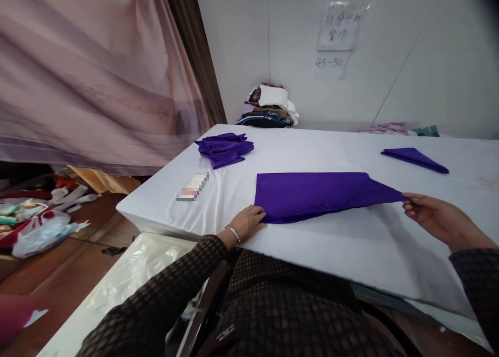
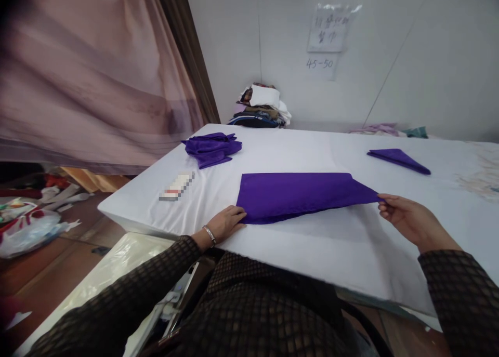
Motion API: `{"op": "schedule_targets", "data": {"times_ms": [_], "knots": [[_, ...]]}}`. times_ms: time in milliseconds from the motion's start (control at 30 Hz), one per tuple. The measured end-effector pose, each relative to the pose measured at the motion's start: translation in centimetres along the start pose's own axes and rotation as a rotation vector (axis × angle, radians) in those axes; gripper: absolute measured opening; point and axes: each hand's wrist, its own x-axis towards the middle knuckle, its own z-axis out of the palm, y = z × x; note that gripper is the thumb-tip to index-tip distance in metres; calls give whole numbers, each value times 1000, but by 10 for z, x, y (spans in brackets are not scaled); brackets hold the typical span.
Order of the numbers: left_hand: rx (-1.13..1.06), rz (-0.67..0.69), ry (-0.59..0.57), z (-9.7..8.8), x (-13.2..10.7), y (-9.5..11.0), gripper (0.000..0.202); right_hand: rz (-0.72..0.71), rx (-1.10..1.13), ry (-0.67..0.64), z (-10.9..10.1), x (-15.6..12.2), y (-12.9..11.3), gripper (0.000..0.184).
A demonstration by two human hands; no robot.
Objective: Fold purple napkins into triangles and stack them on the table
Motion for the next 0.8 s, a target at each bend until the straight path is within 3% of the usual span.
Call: {"op": "schedule_targets", "data": {"times_ms": [167, 300, 500, 600, 700, 800], "knots": [[131, -52, 17, 4, 6, 7, 20, -37, 58, -7, 7, -3, -17, 19], [148, -39, 71, -4, 8, 4, 22, -44, 92, 2, 9, -5, -23, 21], [-40, -33, 373, -47, 21, -18, 23, -99, -16, -42, 0, -14, -36, 25], [-129, -77, 483, -74, 28, -25, 20, -103, -125, -36, -5, -21, -45, 41], [-225, -156, 550, -97, 34, -28, 19, -175, -338, 14, -7, -28, -51, 51], [-395, -277, 617, -113, 43, -32, 20, -309, -617, 88, -6, -33, -58, 49]]}}
